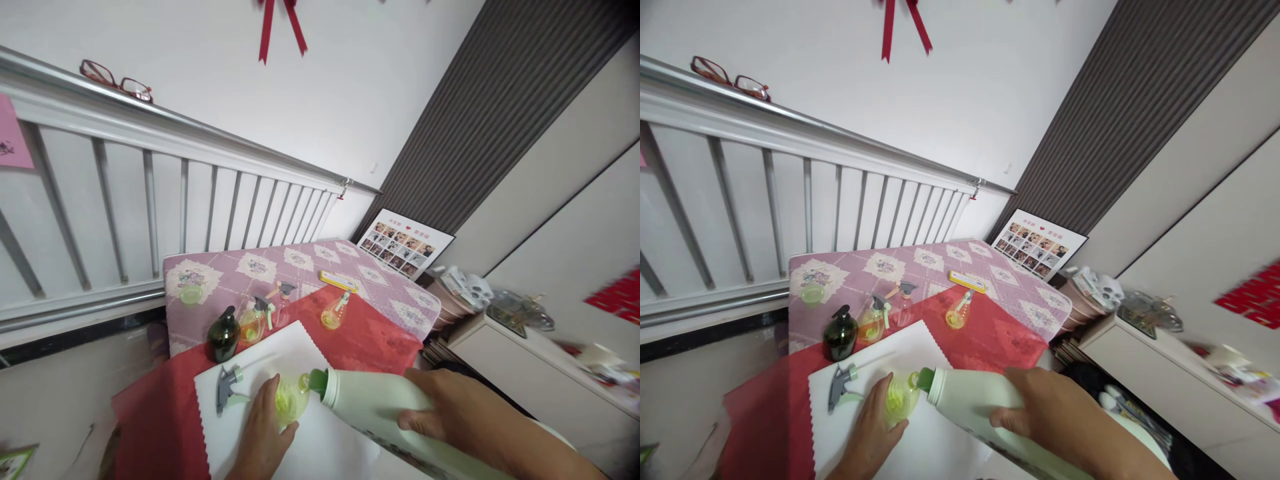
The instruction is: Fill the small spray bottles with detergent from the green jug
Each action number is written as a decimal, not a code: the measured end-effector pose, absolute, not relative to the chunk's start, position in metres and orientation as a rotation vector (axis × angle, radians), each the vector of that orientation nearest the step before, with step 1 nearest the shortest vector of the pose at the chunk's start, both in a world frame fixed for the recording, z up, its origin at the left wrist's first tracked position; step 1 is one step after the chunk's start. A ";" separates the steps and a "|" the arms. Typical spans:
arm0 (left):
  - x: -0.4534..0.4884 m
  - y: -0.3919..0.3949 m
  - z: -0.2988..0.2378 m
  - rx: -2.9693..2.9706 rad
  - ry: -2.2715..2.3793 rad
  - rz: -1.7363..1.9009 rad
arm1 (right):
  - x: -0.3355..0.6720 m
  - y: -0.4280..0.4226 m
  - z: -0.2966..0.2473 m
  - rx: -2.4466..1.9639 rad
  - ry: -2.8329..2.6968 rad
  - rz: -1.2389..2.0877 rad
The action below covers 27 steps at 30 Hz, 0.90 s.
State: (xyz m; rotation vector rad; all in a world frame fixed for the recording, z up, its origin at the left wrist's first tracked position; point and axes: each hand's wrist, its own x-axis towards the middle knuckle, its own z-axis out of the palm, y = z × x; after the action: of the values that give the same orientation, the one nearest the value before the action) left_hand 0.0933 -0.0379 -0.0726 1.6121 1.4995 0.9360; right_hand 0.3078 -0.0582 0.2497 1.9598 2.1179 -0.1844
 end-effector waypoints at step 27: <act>0.092 -0.039 -0.077 1.659 1.492 0.935 | 0.296 -0.062 0.257 1.925 2.079 -0.225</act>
State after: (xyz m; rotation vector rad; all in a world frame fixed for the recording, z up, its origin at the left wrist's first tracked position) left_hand 0.0920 -0.0387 -0.0768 1.6595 1.4917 0.9348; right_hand 0.2964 -0.0620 0.2575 1.9248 2.0786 -0.2247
